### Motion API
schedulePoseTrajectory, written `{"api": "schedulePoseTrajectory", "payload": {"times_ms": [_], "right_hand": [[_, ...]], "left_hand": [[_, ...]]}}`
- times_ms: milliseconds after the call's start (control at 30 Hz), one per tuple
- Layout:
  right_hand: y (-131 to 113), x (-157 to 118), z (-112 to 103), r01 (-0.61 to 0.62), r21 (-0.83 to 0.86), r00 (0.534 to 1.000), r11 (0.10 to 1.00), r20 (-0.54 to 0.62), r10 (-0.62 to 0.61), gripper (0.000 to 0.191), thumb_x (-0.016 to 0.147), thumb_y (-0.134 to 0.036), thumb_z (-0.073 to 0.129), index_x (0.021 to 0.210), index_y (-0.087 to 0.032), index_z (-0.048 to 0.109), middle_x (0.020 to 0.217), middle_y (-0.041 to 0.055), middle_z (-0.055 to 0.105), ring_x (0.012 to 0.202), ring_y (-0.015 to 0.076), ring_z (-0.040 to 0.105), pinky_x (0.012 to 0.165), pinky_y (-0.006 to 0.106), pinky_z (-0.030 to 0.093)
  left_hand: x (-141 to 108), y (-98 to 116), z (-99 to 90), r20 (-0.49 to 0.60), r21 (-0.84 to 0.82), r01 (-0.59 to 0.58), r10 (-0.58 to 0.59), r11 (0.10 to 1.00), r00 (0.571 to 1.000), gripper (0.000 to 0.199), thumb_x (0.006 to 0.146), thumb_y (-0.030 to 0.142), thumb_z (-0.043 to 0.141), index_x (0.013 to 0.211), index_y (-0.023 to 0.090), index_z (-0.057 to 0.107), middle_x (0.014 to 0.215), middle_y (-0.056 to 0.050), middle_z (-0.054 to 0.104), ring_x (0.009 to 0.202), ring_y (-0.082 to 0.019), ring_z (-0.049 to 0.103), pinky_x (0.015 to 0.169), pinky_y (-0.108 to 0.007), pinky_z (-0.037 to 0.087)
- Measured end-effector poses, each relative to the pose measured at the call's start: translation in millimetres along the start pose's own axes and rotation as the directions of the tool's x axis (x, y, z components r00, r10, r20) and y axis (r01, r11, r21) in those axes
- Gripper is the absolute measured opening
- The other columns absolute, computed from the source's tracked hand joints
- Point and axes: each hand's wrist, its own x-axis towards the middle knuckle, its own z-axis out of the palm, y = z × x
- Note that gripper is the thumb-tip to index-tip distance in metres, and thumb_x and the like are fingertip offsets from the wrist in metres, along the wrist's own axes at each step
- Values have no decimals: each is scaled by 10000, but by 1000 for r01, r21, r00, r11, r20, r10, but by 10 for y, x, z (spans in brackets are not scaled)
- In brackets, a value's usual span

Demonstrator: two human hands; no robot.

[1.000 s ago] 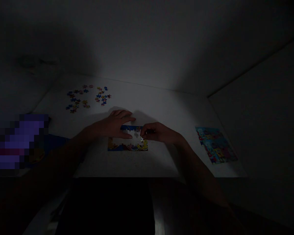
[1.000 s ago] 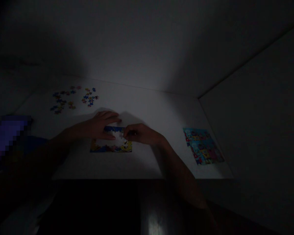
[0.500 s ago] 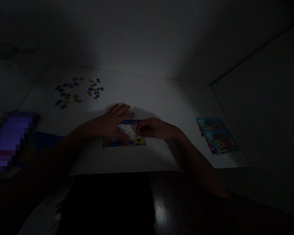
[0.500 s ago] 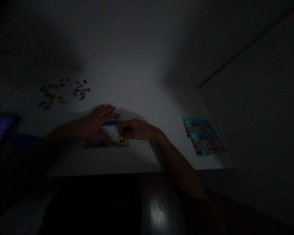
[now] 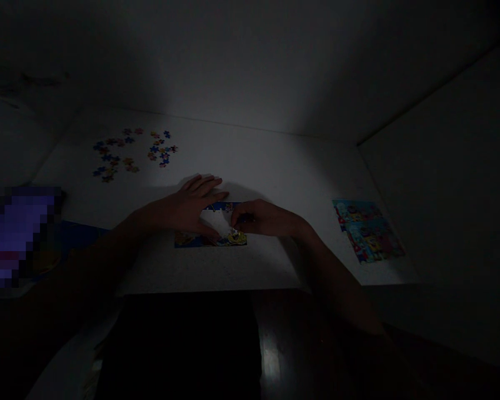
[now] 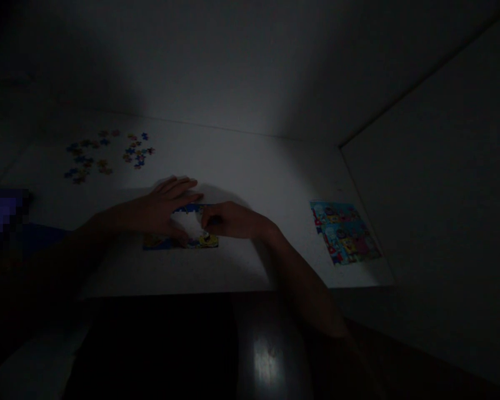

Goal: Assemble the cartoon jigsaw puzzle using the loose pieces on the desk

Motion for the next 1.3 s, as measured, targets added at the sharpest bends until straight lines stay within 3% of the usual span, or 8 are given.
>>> {"api": "schedulePoseTrajectory", "payload": {"times_ms": [1300], "right_hand": [[-84,6,56,-1,-76,1000,997,-17,0,113,815,-83,527,841,-158,608,829,10,614,730,116,521,694,261,401]], "left_hand": [[4,-16,43,17,-6,-6,6,1000,1000,1131,689,847,571,1547,178,261,1639,-173,87,1498,-383,83,1192,-494,50]]}}
